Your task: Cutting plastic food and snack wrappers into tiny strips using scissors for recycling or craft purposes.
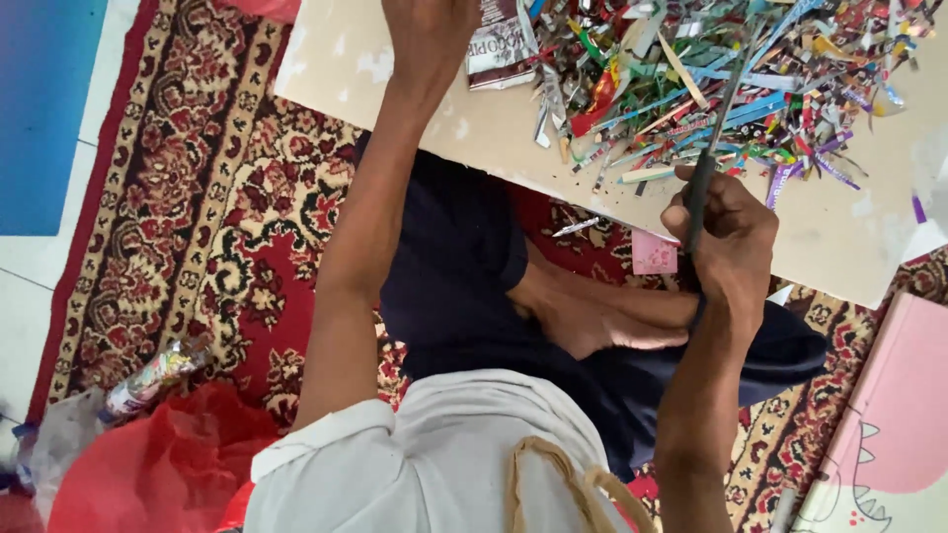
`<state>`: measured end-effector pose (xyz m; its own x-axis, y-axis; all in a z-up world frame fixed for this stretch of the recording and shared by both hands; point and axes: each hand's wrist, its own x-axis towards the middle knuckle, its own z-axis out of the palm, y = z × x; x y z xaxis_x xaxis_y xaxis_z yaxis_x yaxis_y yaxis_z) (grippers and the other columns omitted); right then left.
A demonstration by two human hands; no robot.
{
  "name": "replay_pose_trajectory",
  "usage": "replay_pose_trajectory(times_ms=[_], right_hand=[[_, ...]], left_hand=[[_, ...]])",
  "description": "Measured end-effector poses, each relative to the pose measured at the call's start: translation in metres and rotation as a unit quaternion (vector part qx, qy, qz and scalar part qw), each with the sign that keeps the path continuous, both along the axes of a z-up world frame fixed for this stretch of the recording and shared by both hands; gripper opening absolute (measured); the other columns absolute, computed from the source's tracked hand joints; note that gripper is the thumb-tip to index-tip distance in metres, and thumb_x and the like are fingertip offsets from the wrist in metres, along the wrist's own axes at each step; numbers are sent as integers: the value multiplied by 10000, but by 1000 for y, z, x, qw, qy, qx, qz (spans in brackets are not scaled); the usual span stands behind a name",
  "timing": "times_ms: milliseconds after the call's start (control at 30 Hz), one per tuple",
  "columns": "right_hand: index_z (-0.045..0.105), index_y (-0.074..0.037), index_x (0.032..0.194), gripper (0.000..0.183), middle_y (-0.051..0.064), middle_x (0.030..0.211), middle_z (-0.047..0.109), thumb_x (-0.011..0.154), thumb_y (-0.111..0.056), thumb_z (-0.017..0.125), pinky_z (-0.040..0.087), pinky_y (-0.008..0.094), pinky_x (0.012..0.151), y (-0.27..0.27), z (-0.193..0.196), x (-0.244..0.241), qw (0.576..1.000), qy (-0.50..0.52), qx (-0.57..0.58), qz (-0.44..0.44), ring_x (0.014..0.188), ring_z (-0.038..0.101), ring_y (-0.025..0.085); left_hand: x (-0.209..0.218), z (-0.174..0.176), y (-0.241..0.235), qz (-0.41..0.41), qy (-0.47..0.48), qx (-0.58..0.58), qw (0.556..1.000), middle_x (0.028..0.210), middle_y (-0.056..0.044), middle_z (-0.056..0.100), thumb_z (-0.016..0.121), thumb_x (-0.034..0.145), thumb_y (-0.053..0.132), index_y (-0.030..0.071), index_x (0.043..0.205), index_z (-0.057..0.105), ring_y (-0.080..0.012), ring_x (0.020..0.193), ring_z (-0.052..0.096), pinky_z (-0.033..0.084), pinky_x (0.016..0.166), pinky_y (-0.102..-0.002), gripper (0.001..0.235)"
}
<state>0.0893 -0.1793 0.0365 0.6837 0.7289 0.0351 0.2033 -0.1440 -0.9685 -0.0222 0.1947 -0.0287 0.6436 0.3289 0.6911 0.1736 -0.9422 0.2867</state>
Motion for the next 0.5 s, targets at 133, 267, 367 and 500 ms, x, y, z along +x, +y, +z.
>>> replay_pose_trajectory(times_ms=[133,267,367,500], right_hand=[[647,10,1121,376,78,945,599,975,-329,718,413,374,763,4,-7,2,999,-23,40,-2,760,464,133],[643,-3,1227,444,38,826,606,945,-333,736,378,251,632,0,-12,4,998,28,51,-8,637,427,59],[657,24,1202,406,92,774,633,949,-277,759,395,175,608,-4,-24,9,996,44,74,-21,606,449,35],[627,-67,1188,413,-22,840,562,983,-425,647,288,382,640,-2,2,3,996,61,32,-48,593,229,103]], left_hand=[[-18,-3,14,46,-6,26,999,1107,-29,521,676,947,200,281,1255,513,-293,932,458,307,732,-453,357],[-18,8,32,80,-20,64,995,983,-19,557,678,900,140,285,1183,549,-272,791,472,283,625,-423,343],[-8,14,35,91,-27,87,992,889,-12,583,679,864,95,288,1129,576,-256,684,483,266,546,-400,343],[8,23,42,117,-42,119,985,764,-2,619,681,816,36,292,1057,612,-235,543,497,242,439,-369,358]])
